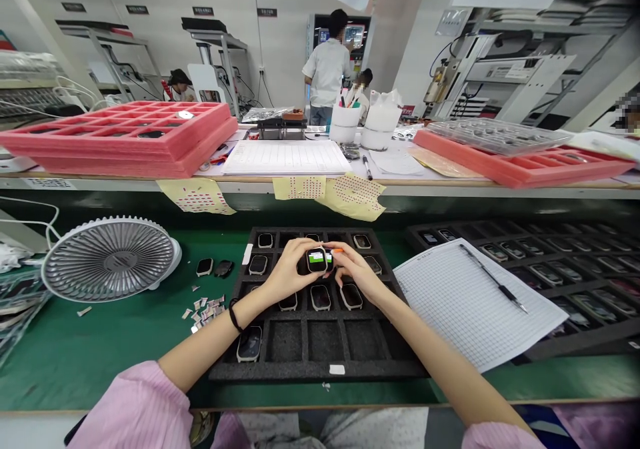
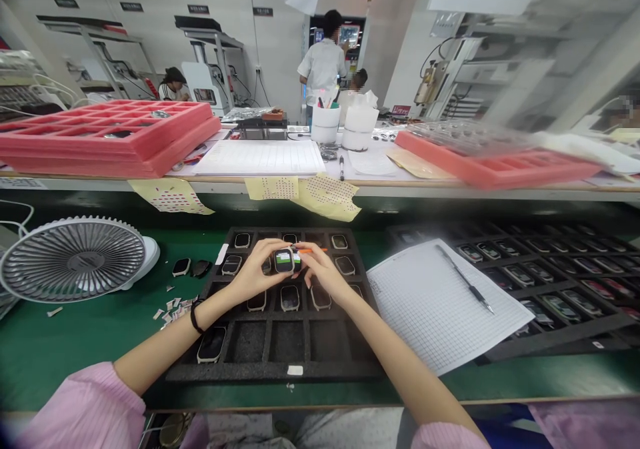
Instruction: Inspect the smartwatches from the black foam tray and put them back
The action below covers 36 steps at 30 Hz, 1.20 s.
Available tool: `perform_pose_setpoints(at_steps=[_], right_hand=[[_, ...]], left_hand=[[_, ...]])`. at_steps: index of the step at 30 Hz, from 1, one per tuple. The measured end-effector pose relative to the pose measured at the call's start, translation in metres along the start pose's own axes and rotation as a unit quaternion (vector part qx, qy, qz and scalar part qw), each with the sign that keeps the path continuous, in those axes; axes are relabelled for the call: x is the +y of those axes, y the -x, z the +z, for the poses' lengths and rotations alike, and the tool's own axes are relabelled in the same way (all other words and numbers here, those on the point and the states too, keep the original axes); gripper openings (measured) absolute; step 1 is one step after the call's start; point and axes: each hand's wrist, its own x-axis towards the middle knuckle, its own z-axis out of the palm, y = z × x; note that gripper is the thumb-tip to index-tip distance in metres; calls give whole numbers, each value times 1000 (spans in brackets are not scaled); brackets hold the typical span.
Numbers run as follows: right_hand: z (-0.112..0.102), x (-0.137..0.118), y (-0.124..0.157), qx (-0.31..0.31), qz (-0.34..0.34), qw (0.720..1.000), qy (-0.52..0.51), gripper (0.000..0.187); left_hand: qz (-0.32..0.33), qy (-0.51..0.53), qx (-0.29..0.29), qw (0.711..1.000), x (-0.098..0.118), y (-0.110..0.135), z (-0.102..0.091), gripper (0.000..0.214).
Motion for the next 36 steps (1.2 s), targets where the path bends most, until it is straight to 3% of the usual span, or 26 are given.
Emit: perform_pose_setpoints(at_steps=[5, 11, 17, 24, 31, 36], right_hand=[[9, 11, 2, 0, -2, 997, 77, 55], [11, 9, 6, -9, -10, 996, 93, 56], [9, -8, 8, -26, 13, 999, 18, 56], [6, -15, 13, -117, 84, 984, -108, 55], [6, -17, 15, -74, 84, 988, -109, 54], [8, -16, 13, -76, 80, 989, -99, 53]], left_hand=[[32, -114, -47, 992, -3, 1, -1, 45], [76, -190, -32, 978, -6, 8, 1, 43], [133, -92, 29, 986, 0, 8, -1, 41], [188, -48, 67, 979, 13, 6, -3, 43], [197, -67, 29, 978, 6, 5, -1, 50], [197, -58, 20, 979, 6, 5, -1, 52]])
